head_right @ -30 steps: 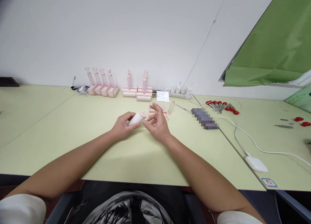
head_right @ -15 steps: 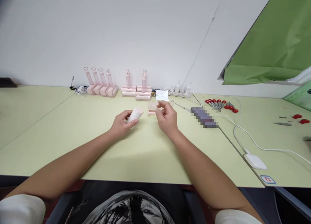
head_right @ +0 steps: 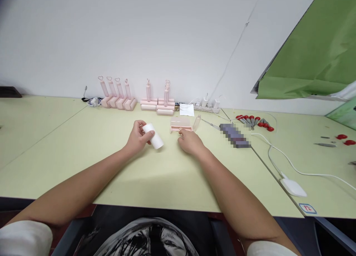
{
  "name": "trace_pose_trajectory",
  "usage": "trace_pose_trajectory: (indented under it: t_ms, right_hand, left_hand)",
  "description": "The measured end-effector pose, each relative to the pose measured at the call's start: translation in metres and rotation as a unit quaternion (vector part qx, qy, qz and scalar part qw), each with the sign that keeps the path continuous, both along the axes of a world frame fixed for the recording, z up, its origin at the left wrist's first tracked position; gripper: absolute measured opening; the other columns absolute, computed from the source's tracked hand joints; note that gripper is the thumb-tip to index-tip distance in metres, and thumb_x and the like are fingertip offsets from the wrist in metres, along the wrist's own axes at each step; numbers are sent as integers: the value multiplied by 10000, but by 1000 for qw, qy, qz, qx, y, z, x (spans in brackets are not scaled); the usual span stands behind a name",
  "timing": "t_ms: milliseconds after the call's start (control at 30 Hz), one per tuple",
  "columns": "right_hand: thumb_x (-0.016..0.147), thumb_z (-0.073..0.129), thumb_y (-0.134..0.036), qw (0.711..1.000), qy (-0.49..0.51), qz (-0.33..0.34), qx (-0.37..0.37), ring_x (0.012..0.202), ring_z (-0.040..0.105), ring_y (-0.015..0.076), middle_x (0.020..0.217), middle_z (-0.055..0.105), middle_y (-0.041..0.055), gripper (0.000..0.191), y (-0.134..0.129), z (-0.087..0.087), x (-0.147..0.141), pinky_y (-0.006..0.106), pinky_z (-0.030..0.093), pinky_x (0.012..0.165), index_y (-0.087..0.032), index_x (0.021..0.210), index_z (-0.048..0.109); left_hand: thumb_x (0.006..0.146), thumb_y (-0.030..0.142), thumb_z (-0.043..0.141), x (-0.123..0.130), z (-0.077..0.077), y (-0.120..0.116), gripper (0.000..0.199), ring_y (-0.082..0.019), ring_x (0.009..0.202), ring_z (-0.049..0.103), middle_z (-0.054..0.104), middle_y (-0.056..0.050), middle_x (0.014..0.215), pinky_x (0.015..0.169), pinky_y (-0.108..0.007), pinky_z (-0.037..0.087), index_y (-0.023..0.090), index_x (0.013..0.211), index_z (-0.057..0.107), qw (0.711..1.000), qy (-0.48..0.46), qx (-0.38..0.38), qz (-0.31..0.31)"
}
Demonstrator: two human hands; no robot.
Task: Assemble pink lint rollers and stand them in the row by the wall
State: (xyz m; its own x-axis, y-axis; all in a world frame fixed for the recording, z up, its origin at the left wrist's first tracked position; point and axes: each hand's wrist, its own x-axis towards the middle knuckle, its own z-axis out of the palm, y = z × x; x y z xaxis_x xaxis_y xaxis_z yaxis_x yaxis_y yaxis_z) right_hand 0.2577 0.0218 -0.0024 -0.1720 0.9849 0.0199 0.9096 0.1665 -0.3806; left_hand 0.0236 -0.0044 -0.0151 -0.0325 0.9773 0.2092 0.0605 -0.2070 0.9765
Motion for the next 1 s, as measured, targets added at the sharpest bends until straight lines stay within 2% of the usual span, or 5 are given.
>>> trace_pose_trajectory:
  t_ms: [233,467,633,833,1000]
  right_hand:
    - [778,583,-204,999,-24,18,11,970,637,255,1120,706,92,255,-7,7,-4,284,393,663,-197,1022,659]
    - [807,602,-263,998,-63,2,-5,922,615,241,1067,690,102,180,-8,7,-10,284,344,606,-180,962,639]
    - [812,586,-230,998,-67,-6,9,927,615,244,1095,681,97,176,-6,5,-9,287,331,600,-193,980,625]
    - [831,568,-224,996,-84,1,-12,967,616,256,1127,679,106,238,-3,4,-8,290,350,621,-190,1059,628]
    - [840,556,-192,996,-91,23,-10,1043,595,269,1142,672,121,273,-4,1,-9,294,374,673,-173,1098,645]
  left_hand:
    - [717,393,713,-1,7,5,407,-107,453,562,529,66,586,352,-179,374,220,787,352,993,-88,-80,8]
    - [698,442,768,-3,3,5,453,-118,477,580,535,18,518,381,-199,429,196,621,395,990,-86,-109,-11]
    - [748,434,730,-4,2,7,385,-115,470,594,562,11,581,372,-190,412,188,682,441,984,-117,-131,-17]
    - [822,360,550,-4,5,10,169,-119,350,485,512,45,486,319,-210,330,202,816,488,968,-178,-172,43]
    - [784,361,528,-4,10,8,200,-111,340,422,476,36,441,318,-216,290,178,839,586,964,-187,-187,36]
